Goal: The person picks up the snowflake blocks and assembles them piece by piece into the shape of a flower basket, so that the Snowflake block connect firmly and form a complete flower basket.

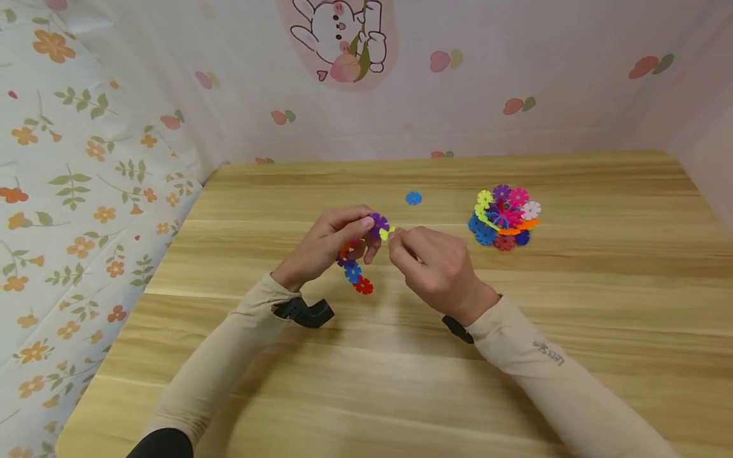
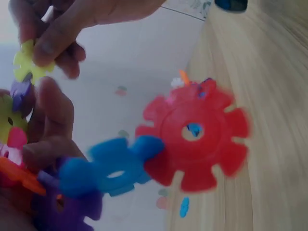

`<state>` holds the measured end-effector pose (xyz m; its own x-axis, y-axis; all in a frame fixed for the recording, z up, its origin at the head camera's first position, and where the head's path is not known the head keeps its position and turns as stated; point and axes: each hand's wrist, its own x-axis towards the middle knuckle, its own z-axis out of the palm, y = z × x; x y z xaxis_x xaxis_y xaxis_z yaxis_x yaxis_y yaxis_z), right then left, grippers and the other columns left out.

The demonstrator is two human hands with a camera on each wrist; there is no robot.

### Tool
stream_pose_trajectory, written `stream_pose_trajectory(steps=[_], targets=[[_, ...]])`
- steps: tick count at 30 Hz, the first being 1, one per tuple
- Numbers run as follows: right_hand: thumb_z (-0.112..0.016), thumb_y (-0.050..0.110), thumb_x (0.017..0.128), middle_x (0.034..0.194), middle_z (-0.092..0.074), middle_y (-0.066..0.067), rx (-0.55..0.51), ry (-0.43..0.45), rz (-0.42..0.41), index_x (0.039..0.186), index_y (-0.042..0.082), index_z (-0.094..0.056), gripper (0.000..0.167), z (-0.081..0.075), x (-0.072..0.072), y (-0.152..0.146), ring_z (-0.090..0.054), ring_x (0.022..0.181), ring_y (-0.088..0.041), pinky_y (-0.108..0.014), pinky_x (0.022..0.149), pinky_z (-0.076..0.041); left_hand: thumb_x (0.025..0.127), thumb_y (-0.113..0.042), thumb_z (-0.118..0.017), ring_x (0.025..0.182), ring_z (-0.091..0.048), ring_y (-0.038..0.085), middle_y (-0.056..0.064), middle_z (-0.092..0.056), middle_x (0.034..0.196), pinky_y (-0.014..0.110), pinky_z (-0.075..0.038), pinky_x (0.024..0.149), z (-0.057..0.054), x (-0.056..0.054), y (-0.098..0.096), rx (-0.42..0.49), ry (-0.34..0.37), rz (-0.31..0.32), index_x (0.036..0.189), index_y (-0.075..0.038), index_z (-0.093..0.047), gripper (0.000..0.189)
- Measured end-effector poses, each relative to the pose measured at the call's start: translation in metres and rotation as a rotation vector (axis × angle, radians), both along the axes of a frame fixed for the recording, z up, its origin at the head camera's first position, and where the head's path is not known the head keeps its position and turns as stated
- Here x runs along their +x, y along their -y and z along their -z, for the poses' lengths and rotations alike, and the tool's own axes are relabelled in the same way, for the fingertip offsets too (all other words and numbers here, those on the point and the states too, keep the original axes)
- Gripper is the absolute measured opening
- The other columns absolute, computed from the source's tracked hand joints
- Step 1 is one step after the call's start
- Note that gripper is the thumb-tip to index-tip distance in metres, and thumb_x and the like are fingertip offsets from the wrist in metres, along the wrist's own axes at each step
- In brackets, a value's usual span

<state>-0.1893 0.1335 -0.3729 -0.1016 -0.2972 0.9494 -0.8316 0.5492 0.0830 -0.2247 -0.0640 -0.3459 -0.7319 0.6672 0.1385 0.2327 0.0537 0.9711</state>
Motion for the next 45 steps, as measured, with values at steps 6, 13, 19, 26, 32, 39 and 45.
stream_pose_trajectory(steps=[6, 13, 19, 26, 32, 39, 45], targets=[[-0.055, 0.007, 0.101, 0.075, -0.065, -0.014, 0.095, 0.124, -0.062, 0.088, -0.005, -0.068, 0.023, 0.0, -0.007, -0.011, -0.062, 0.055, -0.024, -0.037, 0.05, -0.055, 0.107, -0.016, -0.043, 0.067, -0.059, 0.025, 0.011, -0.062, 0.081, 0.024, -0.038, 0.052, 0.002, -0.006, 0.001, -0.041, -0.003, -0.037, 0.101, -0.001, -0.063, 0.026], [-0.081, 0.004, 0.082, 0.113, -0.064, -0.021, 0.317, 0.746, 0.058, 0.119, -0.003, -0.061, 0.042, 0.005, -0.049, -0.031, -0.068, 0.068, -0.026, -0.039, 0.06, -0.058, 0.106, -0.015, -0.048, 0.081, -0.07, 0.016, 0.007, -0.068, 0.09, 0.026, -0.046, 0.062, -0.001, -0.022, 0.01, -0.046, -0.012, -0.128, 0.105, 0.003, -0.066, 0.025], [-0.056, 0.009, 0.1, 0.144, -0.049, -0.031, 0.498, 1.24, 0.275, 0.141, -0.004, -0.051, 0.043, 0.022, -0.099, -0.033, -0.055, 0.127, -0.047, -0.059, 0.106, -0.046, 0.103, -0.012, -0.055, 0.078, -0.063, 0.017, 0.013, -0.073, 0.094, 0.026, -0.045, 0.061, -0.006, -0.023, 0.007, -0.087, -0.037, -0.122, 0.109, 0.0, -0.068, 0.019], [-0.052, 0.012, 0.103, 0.138, -0.059, -0.024, 0.707, 1.244, 0.389, 0.142, 0.004, -0.055, 0.04, 0.042, -0.125, -0.019, -0.058, 0.125, -0.044, -0.053, 0.105, -0.05, 0.099, -0.01, -0.058, 0.073, -0.061, 0.022, 0.013, -0.071, 0.084, 0.026, -0.047, 0.06, -0.008, -0.023, 0.006, -0.154, -0.079, -0.093, 0.101, -0.004, -0.069, 0.013], [-0.068, 0.006, 0.091, 0.1, -0.077, -0.015, 0.593, 1.113, 0.366, 0.097, 0.002, -0.078, 0.012, 0.046, -0.121, -0.014, -0.071, 0.092, -0.031, -0.045, 0.085, -0.06, 0.096, -0.003, -0.054, 0.066, -0.055, 0.024, 0.009, -0.065, 0.077, 0.025, -0.044, 0.058, -0.006, -0.024, 0.007, -0.141, -0.038, -0.119, 0.109, -0.004, -0.06, 0.014], [-0.067, -0.003, 0.084, 0.1, -0.072, -0.021, 0.514, 1.173, 0.333, 0.097, -0.003, -0.071, 0.014, 0.047, -0.119, -0.019, -0.066, 0.092, -0.035, -0.049, 0.085, -0.056, 0.101, -0.008, -0.051, 0.066, -0.05, 0.021, 0.009, -0.072, 0.09, 0.025, -0.039, 0.057, -0.005, -0.025, 0.006, -0.186, -0.064, -0.09, 0.122, -0.006, -0.067, 0.026], [-0.064, -0.002, 0.086, 0.098, -0.072, -0.021, 0.491, 1.239, 0.242, 0.099, -0.003, -0.074, 0.017, 0.033, -0.111, -0.024, -0.065, 0.089, -0.034, -0.048, 0.083, -0.055, 0.097, -0.023, -0.067, 0.086, -0.064, 0.013, 0.003, -0.074, 0.106, 0.025, -0.051, 0.071, -0.007, -0.021, 0.01, -0.3, -0.138, -0.056, 0.126, -0.014, -0.07, 0.031]])
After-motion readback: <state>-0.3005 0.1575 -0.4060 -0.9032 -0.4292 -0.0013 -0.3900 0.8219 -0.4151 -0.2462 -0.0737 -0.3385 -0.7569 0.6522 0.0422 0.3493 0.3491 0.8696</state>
